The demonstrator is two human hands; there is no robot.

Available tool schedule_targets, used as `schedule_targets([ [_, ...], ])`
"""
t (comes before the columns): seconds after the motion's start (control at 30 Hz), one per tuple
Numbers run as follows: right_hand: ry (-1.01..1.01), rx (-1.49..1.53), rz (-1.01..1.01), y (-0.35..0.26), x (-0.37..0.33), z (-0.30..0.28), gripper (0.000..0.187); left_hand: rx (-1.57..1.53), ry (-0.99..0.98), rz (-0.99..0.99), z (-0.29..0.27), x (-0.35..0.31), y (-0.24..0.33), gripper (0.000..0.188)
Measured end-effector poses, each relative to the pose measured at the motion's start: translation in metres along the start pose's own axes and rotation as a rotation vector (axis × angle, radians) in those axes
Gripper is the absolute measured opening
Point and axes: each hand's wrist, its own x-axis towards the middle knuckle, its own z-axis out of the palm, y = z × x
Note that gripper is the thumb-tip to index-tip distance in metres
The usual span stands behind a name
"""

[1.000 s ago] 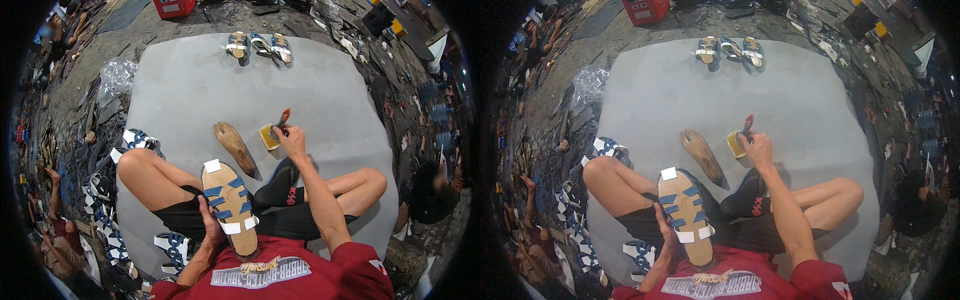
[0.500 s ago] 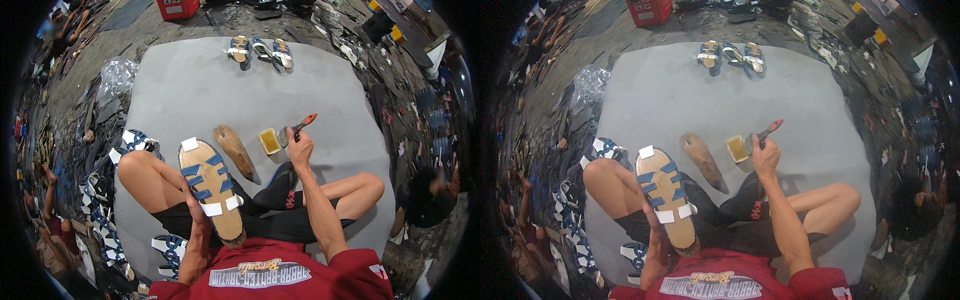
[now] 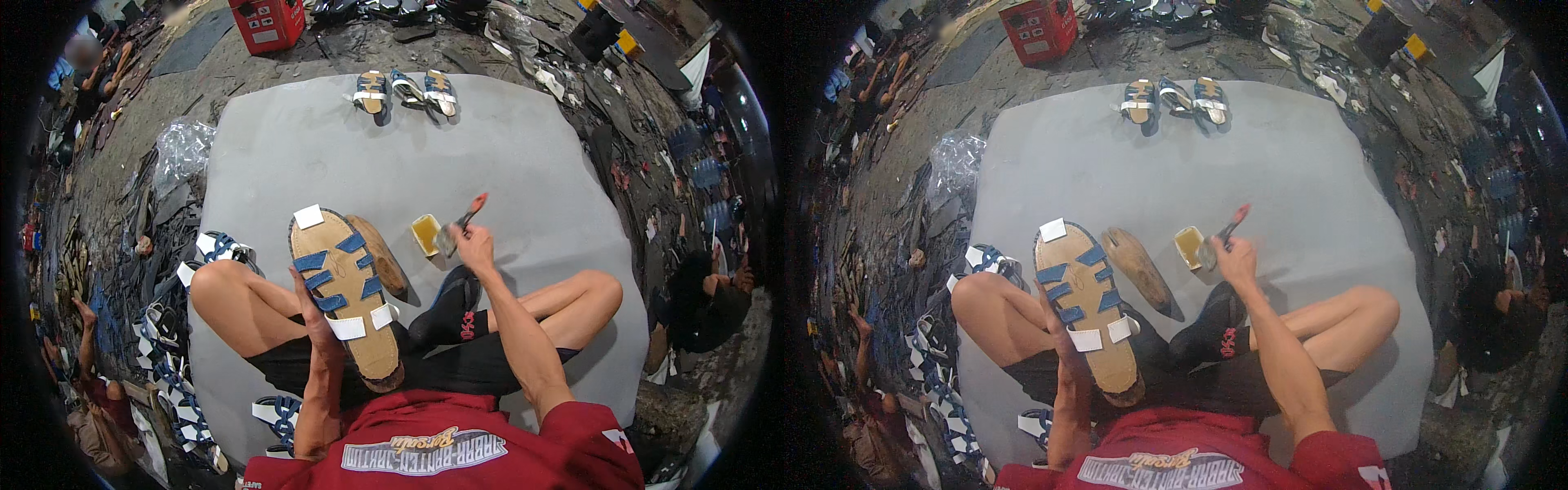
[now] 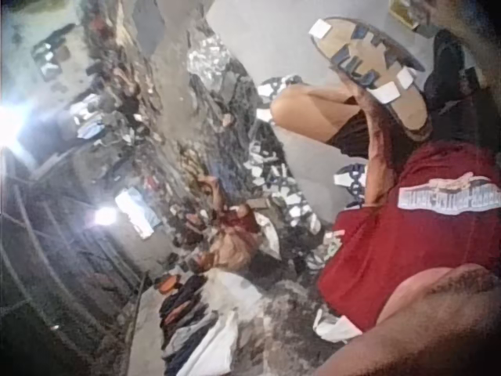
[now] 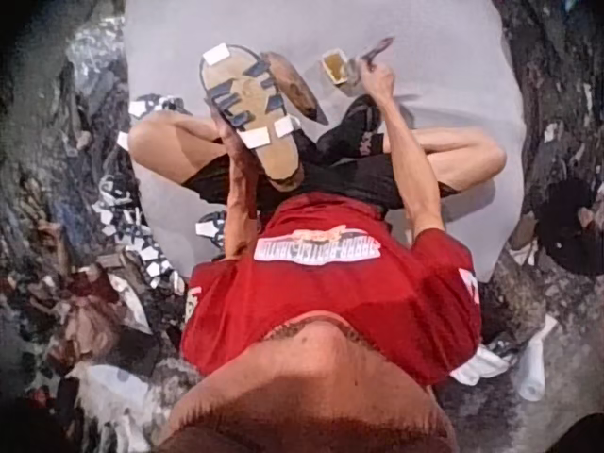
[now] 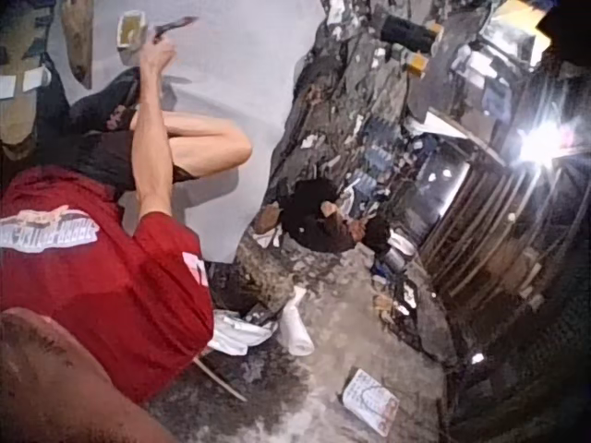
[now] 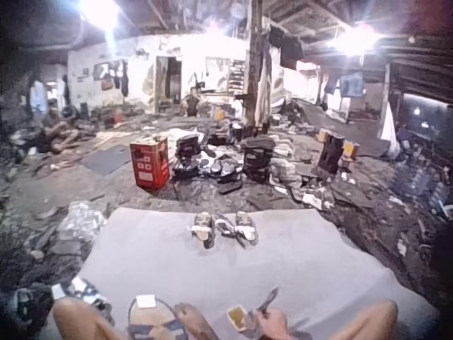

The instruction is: The person sits on a floor mat and applies glue to the soles of sandals using a brush. They repeatedly dip the brush into a small container, spread glue on the sole, and place the finished sandals aside. The person handles multiple sandals one at a time and continues the process across the clip.

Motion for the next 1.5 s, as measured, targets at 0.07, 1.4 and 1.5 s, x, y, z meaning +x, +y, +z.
schedule_targets([
  [0.07,-0.033,-0.156,-0.129,0.003,-0.009,0.007,0.048,-0.026,-0.012,-0.013,0.008,-0.006,0.004,0.064],
  [1.4,0.100,0.370,-0.829,-0.258,-0.118,-0.103,0.021,0.277,-0.319,0.081,0.039,-0.043,0.026,0.095],
  [1.5,0.062,0.661,-0.437,-0.264,-0.121,-0.110,0.018,0.216,-0.268,0.041,0.040,-0.044,0.029,0.098],
])
